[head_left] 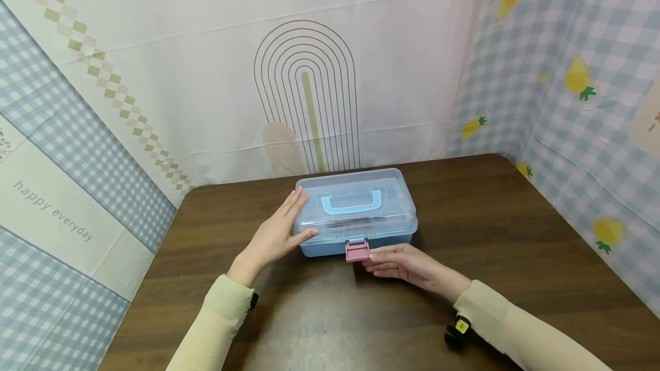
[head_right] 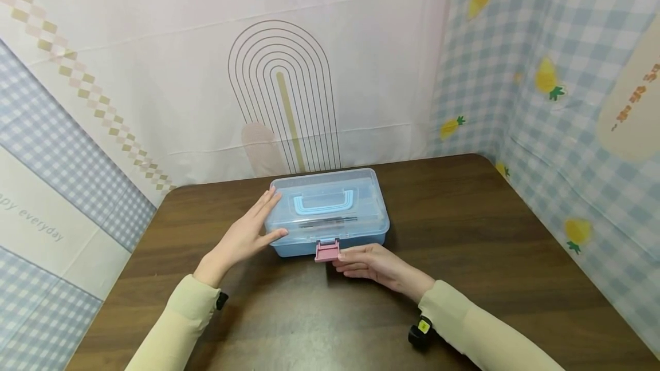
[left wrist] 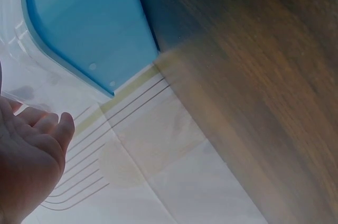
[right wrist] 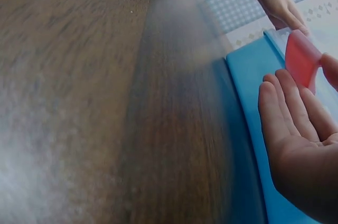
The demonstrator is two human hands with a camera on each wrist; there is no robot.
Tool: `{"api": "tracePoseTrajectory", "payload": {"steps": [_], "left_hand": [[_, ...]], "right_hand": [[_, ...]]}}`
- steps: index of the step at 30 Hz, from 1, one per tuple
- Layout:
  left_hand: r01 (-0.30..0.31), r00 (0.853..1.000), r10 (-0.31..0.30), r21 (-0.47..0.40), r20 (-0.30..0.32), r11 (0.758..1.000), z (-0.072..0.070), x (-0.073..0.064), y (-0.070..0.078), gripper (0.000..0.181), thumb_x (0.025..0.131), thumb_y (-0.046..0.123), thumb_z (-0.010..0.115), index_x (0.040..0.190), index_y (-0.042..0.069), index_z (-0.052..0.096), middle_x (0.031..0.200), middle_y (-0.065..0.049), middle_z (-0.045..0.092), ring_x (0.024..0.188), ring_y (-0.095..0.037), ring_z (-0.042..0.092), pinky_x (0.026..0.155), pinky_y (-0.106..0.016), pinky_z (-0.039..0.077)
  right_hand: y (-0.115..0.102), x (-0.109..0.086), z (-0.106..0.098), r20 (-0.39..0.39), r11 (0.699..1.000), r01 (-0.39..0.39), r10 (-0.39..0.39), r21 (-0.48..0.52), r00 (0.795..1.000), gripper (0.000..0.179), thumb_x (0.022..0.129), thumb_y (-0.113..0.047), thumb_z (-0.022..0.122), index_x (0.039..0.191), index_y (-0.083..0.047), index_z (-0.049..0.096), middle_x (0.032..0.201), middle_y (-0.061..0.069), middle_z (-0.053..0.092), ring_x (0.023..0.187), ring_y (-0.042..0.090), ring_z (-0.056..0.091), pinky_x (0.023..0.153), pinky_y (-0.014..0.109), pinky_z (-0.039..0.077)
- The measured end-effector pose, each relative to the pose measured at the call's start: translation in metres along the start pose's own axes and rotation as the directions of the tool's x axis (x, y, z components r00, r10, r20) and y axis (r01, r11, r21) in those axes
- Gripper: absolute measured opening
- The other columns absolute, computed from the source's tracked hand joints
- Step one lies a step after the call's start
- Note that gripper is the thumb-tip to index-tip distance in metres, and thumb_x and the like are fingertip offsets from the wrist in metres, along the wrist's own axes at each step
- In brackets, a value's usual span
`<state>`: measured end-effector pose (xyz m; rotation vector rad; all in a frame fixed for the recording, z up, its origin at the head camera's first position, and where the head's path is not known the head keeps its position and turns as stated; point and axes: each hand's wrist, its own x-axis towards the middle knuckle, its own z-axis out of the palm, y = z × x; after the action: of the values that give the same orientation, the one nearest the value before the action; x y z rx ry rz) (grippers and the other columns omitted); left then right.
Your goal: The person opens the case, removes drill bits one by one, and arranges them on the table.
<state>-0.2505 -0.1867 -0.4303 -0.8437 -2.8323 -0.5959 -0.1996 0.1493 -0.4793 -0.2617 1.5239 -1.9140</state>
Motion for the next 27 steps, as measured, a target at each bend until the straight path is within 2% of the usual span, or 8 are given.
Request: {"api": "tracePoseTrajectory", "payload": {"steps": [12, 27], "left_hand": [[-0.008, 1.000, 0.008, -0.026, -0.009, 1.000, 0.0003, 0.0000, 0.0003, 0.088, 0.095, 0.058, 0.063, 0.162, 0.017, 0.024, 0.169, -0.003, 0.012, 0.154, -0.016, 0.010, 0.115, -0.050, 0.033], [-0.007, 1.000, 0.007, -0.016, -0.015, 1.000, 0.0011, -0.0005, 0.0004, 0.088, 0.095, 0.057, 0.063, 0.162, 0.017, 0.024, 0.169, -0.004, 0.012, 0.154, -0.015, 0.010, 0.113, -0.051, 0.034]], "right_hand": [[0.0071, -0.0011, -0.0034, 0.003, 0.999, -0.021, 0.021, -0.044, 1.000, 0.033, 0.101, -0.011, 0.062, 0.127, 0.010, 0.064, 0.114, 0.016, 0.072, 0.104, 0.020, 0.070, 0.093, 0.037, 0.055], [0.0073, 0.0080, -0.0011, -0.100, 0.978, -0.055, 0.035, -0.201, 0.994, 0.033, 0.098, -0.007, 0.065, 0.123, 0.015, 0.064, 0.103, 0.017, 0.074, 0.092, 0.020, 0.072, 0.082, 0.034, 0.059]]}}
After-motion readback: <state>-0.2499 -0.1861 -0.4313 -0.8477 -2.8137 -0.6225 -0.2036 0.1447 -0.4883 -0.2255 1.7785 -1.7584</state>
